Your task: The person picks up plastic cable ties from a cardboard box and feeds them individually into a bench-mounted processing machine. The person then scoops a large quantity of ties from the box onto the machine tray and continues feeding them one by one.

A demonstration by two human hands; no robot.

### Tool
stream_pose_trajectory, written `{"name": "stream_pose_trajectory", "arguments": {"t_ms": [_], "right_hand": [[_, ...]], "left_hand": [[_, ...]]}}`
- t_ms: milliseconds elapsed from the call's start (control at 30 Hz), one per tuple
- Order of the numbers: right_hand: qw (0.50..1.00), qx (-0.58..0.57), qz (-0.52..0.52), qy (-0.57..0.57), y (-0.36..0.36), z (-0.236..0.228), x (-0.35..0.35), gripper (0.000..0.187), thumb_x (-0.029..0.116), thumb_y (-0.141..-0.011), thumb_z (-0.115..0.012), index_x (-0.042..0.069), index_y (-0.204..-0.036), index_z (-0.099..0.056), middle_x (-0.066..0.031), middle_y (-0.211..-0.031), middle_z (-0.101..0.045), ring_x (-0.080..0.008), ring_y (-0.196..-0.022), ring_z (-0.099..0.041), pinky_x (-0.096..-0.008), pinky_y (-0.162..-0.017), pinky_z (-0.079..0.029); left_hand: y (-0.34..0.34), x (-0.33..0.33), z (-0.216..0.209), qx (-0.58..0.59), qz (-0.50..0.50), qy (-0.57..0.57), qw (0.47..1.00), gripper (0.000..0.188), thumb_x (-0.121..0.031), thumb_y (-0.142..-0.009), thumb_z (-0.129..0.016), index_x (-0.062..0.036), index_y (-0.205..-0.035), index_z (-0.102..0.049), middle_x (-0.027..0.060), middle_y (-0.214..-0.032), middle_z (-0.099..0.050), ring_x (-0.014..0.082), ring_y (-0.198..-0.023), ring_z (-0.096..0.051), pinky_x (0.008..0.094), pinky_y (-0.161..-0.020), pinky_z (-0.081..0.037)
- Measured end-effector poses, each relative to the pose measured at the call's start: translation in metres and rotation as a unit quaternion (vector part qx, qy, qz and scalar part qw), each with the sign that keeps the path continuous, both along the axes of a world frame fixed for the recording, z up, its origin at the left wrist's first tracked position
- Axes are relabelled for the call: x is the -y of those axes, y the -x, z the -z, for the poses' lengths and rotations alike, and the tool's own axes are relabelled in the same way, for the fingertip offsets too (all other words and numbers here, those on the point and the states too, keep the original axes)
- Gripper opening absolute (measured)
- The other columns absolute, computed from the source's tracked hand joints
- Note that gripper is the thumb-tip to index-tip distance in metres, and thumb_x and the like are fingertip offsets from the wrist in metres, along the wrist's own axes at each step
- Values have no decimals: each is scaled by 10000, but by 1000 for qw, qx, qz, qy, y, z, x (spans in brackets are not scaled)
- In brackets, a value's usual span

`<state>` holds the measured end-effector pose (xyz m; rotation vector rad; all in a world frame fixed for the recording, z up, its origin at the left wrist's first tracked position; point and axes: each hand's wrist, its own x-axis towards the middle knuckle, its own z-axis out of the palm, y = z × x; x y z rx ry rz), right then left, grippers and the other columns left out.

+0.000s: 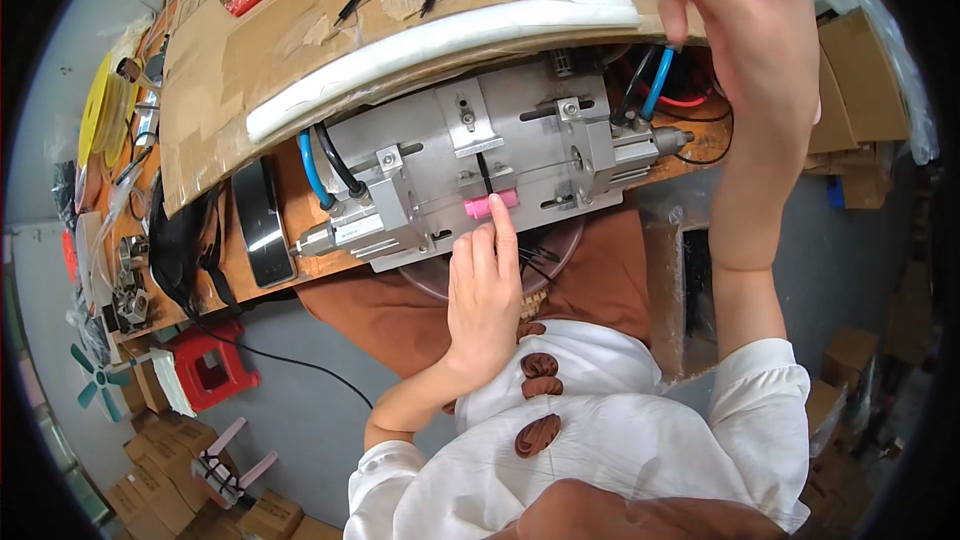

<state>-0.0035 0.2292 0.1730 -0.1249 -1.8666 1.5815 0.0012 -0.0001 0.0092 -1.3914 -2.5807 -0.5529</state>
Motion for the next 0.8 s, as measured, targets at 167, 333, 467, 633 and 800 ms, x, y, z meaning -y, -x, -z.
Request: {"name": "stream_pose_trajectory", "arguments": {"t_ms": [167,333,467,633,800], "right_hand": [[993,-3,41,-112,-44,67,33,273,-5,-738,-715,15,-999,-639,-136,-860,-670,-189,-695,-660,-257,-553,-508],[946,61,32,-316,-81,143,84,615,11,-695,-750,-6,-1275,-547,-79,-677,-580,-172,-554,-558,-293,-465,-425],[932,97,1,-349,-74,176,112,657,53,-708,-744,-19,-1314,-502,-39,-574,-482,-166,-495,-500,-321,-454,-409],[929,110,1,-353,-62,180,118,622,59,-726,-737,1,-1307,-519,-40,-569,-475,-164,-493,-503,-314,-447,-403],[899,125,-19,-420,-63,149,98,542,103,-757,-710,21,-1271,-559,-20,-630,-509,-139,-533,-528,-288,-454,-424]], "left_hand": [[6,9,-4,30,11,21,999,685,60,-703,-575,83,-1363,-392,120,-951,-503,258,-886,-508,333,-796,-463],[80,-21,-76,-40,70,-107,991,560,39,-750,-606,6,-1297,-493,142,-935,-516,286,-874,-499,396,-804,-444],[204,-65,-88,-87,51,-154,983,283,-54,-831,-642,-77,-1113,-622,88,-842,-563,218,-729,-529,338,-724,-445],[229,-75,-111,222,14,-19,975,220,-76,-799,-679,-6,-997,-614,138,-899,-588,261,-807,-555,345,-761,-463],[165,-49,-111,83,21,-189,978,246,3,-796,-628,-47,-1037,-619,122,-938,-611,275,-881,-567,332,-769,-463]]}}
